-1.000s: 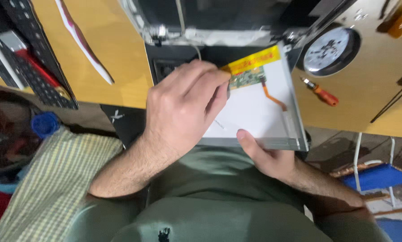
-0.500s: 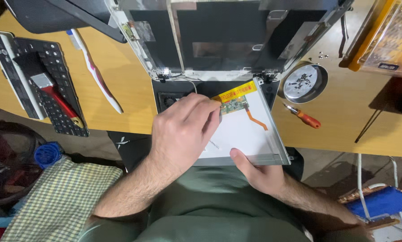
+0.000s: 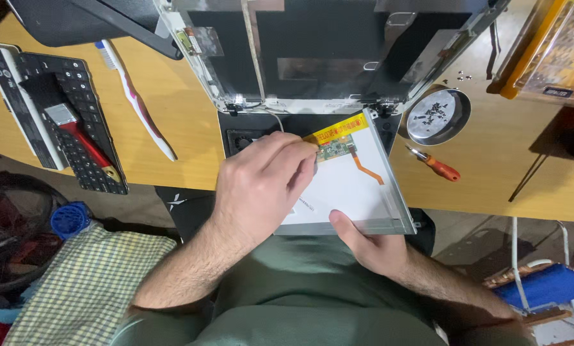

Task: The person places a hard drive into a laptop chassis, then aligns and secures the screen bezel using a screwdriver. They tighten several screws around the screen frame and close the laptop lid.

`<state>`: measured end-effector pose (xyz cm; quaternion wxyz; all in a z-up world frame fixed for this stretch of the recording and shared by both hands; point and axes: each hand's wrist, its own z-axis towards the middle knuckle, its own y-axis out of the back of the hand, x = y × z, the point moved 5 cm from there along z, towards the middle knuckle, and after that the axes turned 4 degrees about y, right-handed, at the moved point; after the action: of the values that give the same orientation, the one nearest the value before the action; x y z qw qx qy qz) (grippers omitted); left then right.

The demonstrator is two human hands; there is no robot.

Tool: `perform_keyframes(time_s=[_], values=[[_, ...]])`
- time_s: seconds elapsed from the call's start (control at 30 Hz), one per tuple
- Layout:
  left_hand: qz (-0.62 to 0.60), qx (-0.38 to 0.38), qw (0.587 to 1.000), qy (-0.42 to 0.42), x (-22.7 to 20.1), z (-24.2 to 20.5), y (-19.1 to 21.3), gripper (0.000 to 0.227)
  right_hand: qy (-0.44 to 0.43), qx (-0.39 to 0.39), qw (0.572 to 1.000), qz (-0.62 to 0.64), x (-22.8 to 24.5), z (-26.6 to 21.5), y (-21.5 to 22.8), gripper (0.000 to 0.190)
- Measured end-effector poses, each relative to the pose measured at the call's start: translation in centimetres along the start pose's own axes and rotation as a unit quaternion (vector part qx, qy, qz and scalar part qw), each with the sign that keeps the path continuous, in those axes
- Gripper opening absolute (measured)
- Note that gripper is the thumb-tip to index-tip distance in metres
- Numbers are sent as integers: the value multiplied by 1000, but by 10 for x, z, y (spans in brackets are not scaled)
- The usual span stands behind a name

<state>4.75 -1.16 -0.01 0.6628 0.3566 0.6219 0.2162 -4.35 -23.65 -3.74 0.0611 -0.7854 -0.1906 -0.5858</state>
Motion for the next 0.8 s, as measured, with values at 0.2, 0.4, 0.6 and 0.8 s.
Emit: perform_keyframes(time_s=[0.2,0.4,0.6,0.8], values=[[-14,30,999,-2,0,2,1,6,-4,-10,1000,8,-2,-1,-1,65],[-29,55,998,15,3,3,4,9,9,2,1000,3,-1,0,-1,66],[-3,41,999,19,-2,2,6,18,-8,-11,1000,-14,-4,-4,-1,64],[19,30,999,23,-2,1,2,19,12,18,1000,2,10,9,-1,66]])
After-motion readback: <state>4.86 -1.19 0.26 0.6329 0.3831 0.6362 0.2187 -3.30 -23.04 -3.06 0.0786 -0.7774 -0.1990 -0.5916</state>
